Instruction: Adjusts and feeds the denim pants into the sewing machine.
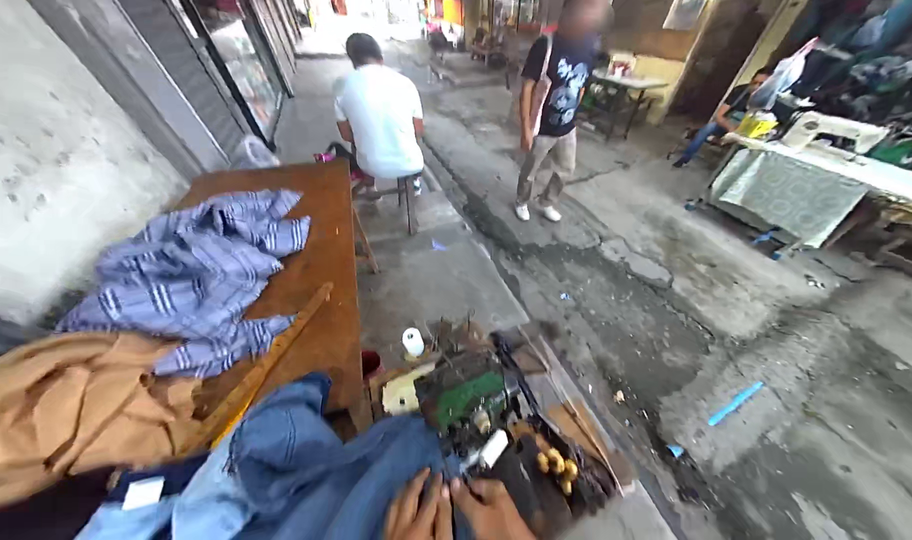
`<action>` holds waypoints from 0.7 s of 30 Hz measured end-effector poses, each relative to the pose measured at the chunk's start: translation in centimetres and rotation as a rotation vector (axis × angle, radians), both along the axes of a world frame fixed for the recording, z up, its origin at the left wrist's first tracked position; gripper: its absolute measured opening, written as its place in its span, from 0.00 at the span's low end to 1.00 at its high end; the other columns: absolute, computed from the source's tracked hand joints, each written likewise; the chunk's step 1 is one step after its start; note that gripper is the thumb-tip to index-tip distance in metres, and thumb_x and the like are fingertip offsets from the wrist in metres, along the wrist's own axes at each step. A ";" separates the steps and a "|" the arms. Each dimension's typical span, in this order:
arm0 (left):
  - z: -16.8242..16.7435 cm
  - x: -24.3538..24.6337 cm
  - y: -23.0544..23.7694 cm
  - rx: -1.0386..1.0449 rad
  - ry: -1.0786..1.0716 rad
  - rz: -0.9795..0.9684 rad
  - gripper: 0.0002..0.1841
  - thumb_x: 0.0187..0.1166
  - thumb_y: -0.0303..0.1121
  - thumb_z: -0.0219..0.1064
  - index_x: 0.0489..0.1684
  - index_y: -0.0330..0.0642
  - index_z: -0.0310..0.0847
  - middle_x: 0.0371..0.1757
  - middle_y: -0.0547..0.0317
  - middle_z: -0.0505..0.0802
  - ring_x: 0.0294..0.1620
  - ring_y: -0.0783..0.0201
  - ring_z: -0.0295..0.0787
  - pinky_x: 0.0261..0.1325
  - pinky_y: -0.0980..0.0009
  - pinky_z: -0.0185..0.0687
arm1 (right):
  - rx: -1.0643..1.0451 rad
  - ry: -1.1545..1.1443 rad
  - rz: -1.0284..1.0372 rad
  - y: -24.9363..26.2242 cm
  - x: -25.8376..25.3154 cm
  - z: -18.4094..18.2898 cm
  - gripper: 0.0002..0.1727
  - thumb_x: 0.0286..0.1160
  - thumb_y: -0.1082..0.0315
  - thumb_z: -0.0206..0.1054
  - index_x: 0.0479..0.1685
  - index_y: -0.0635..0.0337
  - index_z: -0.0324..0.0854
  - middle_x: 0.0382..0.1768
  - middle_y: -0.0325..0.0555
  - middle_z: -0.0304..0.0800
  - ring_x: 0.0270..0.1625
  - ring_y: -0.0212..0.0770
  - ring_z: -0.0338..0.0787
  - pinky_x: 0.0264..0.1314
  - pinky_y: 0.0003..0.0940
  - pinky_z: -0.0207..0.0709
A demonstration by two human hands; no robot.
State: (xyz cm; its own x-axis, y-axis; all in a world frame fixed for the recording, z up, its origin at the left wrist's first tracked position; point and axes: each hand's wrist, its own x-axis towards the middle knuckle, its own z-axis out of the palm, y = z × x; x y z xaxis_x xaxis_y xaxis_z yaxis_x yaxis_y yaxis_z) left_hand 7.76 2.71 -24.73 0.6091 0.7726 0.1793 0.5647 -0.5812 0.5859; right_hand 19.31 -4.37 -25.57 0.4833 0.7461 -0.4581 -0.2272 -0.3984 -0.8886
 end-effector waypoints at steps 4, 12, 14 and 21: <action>-1.1 -0.3 0.4 0.171 -0.001 0.025 0.20 0.86 0.45 0.58 0.58 0.46 0.95 0.68 0.47 0.92 0.71 0.44 0.87 0.72 0.47 0.81 | 0.068 0.057 0.017 -1.1 -0.2 0.2 0.17 0.86 0.61 0.64 0.32 0.65 0.85 0.25 0.38 0.83 0.29 0.28 0.81 0.37 0.29 0.79; -1.7 0.0 2.1 0.038 0.066 0.014 0.19 0.86 0.46 0.60 0.62 0.53 0.93 0.77 0.50 0.85 0.83 0.47 0.76 0.80 0.47 0.73 | -0.025 0.238 -0.064 -0.3 0.0 -0.3 0.16 0.85 0.60 0.66 0.33 0.63 0.87 0.27 0.41 0.87 0.32 0.31 0.86 0.40 0.30 0.82; -1.7 0.0 2.6 0.040 0.080 0.010 0.19 0.86 0.47 0.59 0.63 0.53 0.93 0.78 0.51 0.85 0.83 0.47 0.75 0.80 0.48 0.73 | -0.048 0.239 -0.054 0.1 0.2 0.0 0.16 0.84 0.60 0.67 0.29 0.61 0.86 0.24 0.38 0.85 0.29 0.29 0.84 0.37 0.27 0.79; -1.7 0.5 4.0 0.038 0.074 -0.007 0.19 0.86 0.48 0.60 0.64 0.53 0.92 0.80 0.49 0.83 0.86 0.47 0.72 0.81 0.49 0.71 | -0.023 0.184 0.104 -0.9 1.6 -0.6 0.15 0.81 0.60 0.70 0.27 0.57 0.87 0.24 0.32 0.85 0.29 0.23 0.83 0.37 0.23 0.77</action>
State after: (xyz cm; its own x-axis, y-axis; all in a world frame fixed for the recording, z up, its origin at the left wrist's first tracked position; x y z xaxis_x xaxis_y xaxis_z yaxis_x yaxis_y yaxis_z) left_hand 8.23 6.75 -26.45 0.6273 0.7616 0.1625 0.6014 -0.6064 0.5202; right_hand 20.89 -5.25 -26.19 0.3115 0.7760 -0.5485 -0.3413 -0.4473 -0.8267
